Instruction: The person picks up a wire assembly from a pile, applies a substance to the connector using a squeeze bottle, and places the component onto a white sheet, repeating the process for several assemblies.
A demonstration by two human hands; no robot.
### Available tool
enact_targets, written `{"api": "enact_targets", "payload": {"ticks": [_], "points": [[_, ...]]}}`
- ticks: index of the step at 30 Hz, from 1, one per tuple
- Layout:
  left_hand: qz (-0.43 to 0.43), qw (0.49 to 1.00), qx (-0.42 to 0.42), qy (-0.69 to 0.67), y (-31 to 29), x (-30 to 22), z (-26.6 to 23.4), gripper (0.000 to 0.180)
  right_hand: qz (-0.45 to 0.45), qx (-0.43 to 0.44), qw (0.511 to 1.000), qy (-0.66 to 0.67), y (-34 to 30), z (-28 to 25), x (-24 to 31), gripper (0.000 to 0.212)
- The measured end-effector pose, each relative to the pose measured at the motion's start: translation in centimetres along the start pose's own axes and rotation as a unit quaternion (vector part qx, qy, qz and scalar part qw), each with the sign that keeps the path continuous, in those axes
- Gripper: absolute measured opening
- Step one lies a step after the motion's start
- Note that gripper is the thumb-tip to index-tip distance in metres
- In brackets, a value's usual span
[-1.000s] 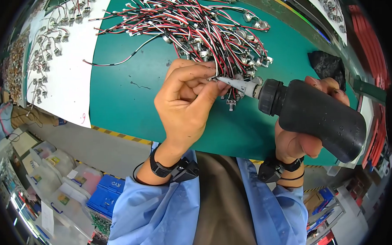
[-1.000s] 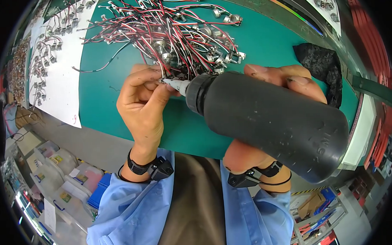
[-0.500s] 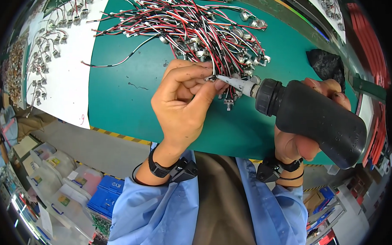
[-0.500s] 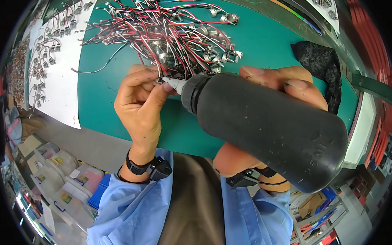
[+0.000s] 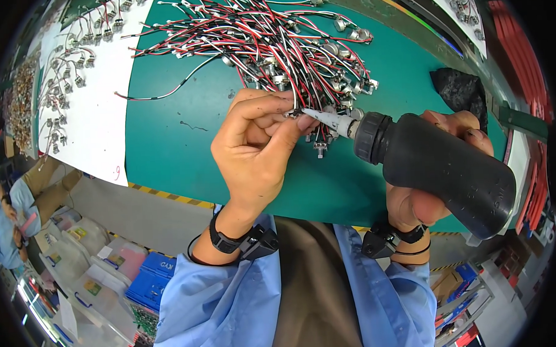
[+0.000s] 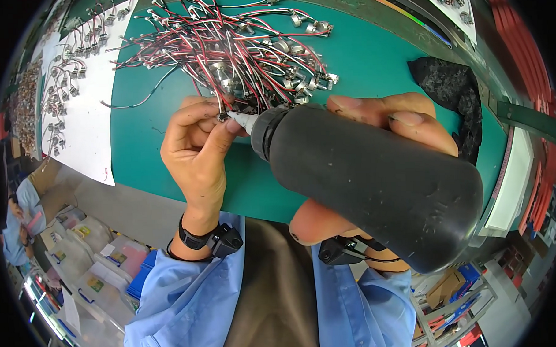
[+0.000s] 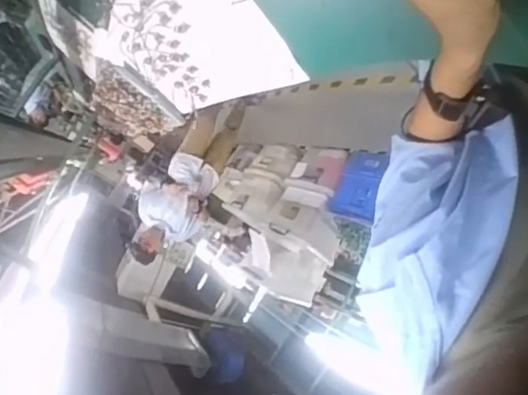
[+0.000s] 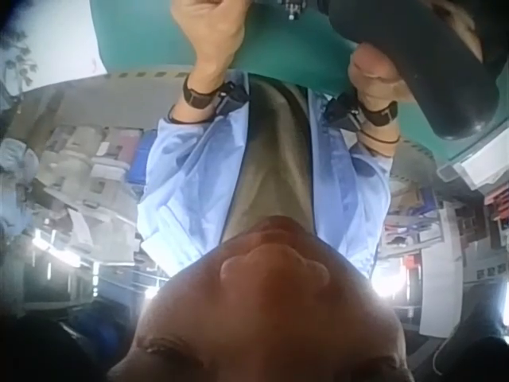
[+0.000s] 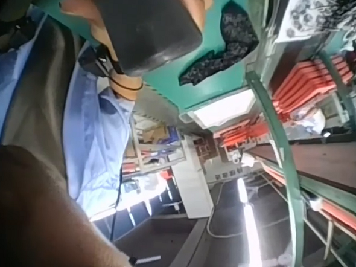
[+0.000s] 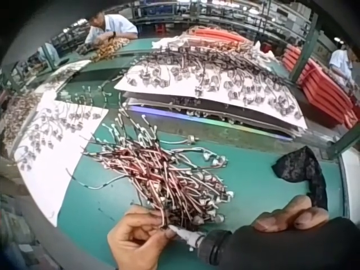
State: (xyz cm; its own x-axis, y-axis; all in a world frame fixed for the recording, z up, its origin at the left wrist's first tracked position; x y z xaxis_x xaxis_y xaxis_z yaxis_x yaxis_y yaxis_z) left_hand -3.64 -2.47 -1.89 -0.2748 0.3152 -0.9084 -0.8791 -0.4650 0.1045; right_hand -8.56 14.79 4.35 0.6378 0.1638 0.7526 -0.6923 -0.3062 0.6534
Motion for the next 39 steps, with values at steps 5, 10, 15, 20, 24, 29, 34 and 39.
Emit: {"api": "enact_targets", "payload": {"ticks": [5,10,15,20,24,29,34,39], "points": [[0.004,1.000,0.006,0.000,0.0,0.0,0.0,0.022,0.006,0.008,1.000,-0.029,0.1,0.0,0.2,0.084],[-0.002,1.000,0.007,0.004,0.0,-0.1,0.0,0.021,0.007,0.006,1.000,-0.004,0.1,0.0,0.0,0.085],[-0.007,1.000,0.005,0.000,0.0,0.0,0.0,0.021,0.005,-0.011,1.000,-0.019,0.0,-0.1,0.0,0.085],[-0.008,1.000,0.004,-0.010,-0.1,0.1,0.0,0.022,-0.011,-0.012,0.999,-0.040,-0.2,-0.4,-0.2,0.086],[-0.017,1.000,-0.003,-0.013,-0.2,0.1,-0.1,0.021,-0.009,-0.033,0.998,-0.044,-0.6,-0.5,-0.3,0.086],[-0.049,0.998,0.017,-0.036,-0.2,0.3,0.0,0.021,-0.023,-0.003,0.993,-0.112,-0.4,-0.7,-0.4,0.086],[-0.074,0.993,0.020,-0.086,0.0,0.1,0.2,0.022,0.007,-0.147,0.976,-0.162,1.3,-2.1,-0.7,0.066],[-0.090,0.990,0.010,-0.107,0.0,-1.0,-0.7,0.020,0.088,-0.337,0.925,-0.152,1.3,-5.0,-2.4,0.035]]}}
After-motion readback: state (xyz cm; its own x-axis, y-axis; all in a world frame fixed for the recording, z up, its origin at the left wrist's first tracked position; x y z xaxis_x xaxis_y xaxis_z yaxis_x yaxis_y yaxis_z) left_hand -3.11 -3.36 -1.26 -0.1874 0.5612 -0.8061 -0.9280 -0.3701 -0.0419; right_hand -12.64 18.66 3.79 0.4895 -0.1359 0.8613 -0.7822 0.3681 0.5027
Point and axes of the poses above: each hand's wrist, its own y-axis towards the middle knuckle, its own z-axis out of the palm, x = y × z, the point moved 5 cm from there along y, towards the middle knuckle, and after that the axes turned 5 degrees about -y, right-handed, at the moved point
